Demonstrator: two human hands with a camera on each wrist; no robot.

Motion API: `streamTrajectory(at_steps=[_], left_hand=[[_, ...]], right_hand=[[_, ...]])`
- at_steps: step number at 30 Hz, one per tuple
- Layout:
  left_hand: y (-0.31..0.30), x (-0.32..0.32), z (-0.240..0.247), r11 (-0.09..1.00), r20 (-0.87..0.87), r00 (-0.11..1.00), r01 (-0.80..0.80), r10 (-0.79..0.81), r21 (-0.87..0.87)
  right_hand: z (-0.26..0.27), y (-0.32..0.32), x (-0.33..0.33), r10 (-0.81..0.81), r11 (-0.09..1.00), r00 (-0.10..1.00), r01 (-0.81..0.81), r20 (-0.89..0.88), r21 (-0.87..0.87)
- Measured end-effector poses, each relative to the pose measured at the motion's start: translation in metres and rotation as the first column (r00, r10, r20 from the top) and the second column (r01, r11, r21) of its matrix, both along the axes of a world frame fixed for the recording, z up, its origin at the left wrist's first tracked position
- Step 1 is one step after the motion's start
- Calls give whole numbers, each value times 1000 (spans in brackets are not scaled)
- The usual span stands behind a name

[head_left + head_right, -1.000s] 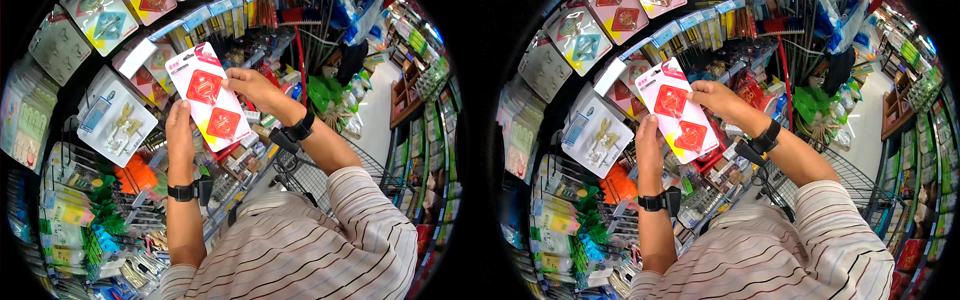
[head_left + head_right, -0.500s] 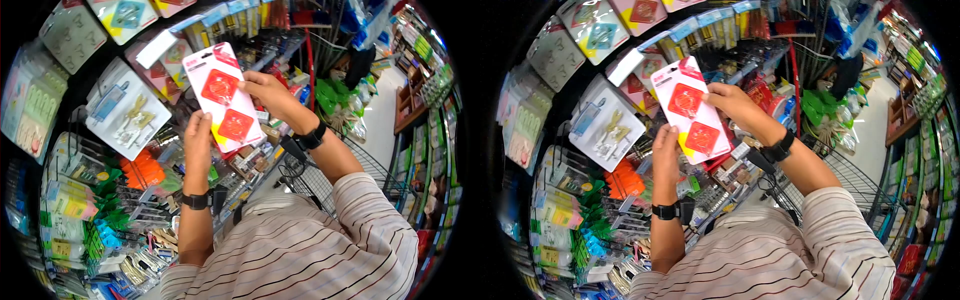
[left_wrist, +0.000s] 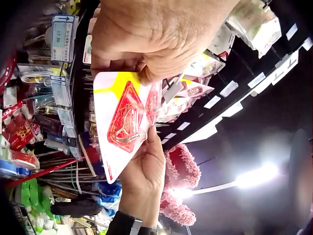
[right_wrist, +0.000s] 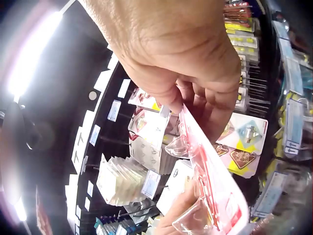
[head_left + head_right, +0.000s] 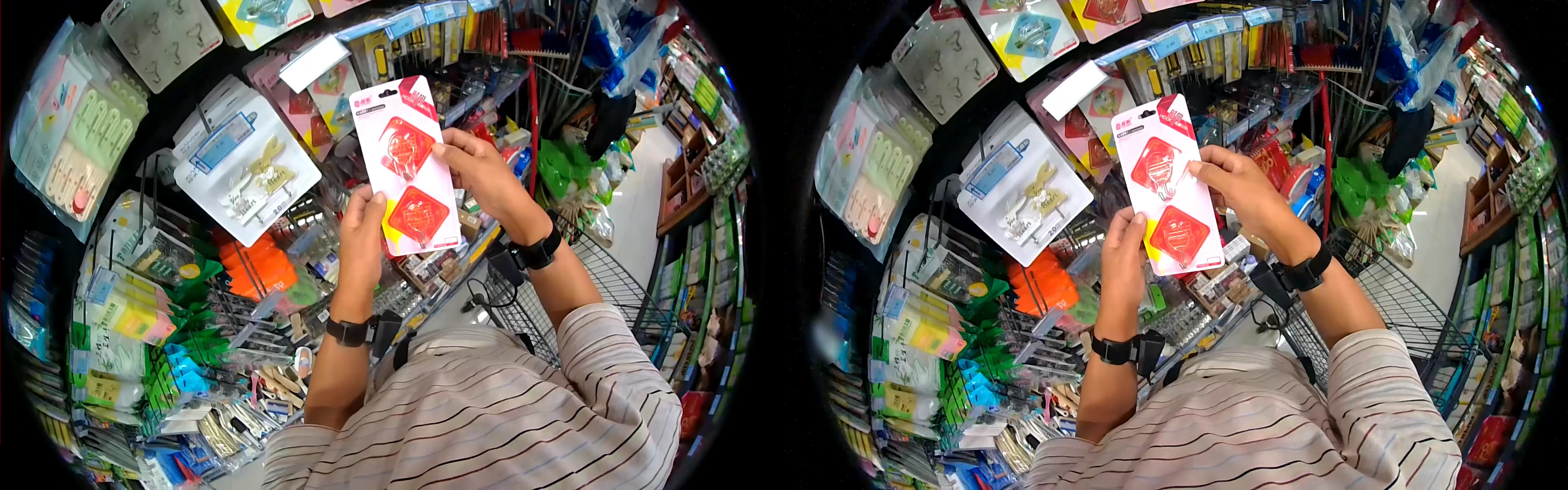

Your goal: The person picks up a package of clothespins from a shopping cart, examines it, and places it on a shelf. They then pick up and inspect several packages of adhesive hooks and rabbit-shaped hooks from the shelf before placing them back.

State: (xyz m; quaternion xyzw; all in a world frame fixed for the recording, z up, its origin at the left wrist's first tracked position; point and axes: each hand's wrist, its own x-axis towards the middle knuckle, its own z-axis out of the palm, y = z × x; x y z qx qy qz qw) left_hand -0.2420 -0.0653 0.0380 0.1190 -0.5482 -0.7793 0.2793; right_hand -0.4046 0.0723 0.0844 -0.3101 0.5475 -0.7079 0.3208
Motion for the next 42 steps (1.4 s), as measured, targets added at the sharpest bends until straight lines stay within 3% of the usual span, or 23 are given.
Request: streamTrajectory(at_steps=[7,19,28,32,33,34,37,42], left_hand=[[-4,17,-8,986,-119,992,57,-38,158],[2,48,-12,964,-132,991,24,12,264],[34,68,6,964,-143,989,70,-34,255],[54,75,4,905,-241,956,246,-168,346],[59,73,3,891,-142,982,172,-123,420],[60,72,-4,871,-190,965,247,-181,425],[70,71,-10,616,-435,853,514,-290,597],[99,83,-11,480,-527,804,589,-274,650]], right_hand=[[4,-5,37,-13,997,996,20,87,-79],[11,-5,88,-8,992,990,26,138,-127],[14,11,107,149,971,988,-155,-45,-180],[17,30,115,157,973,985,-167,-69,-160],[16,36,115,172,972,983,-180,-67,-148],[16,42,116,189,972,980,-196,-65,-132],[18,60,123,208,972,976,-214,-62,-97],[5,87,130,265,962,963,-267,-38,-51]])
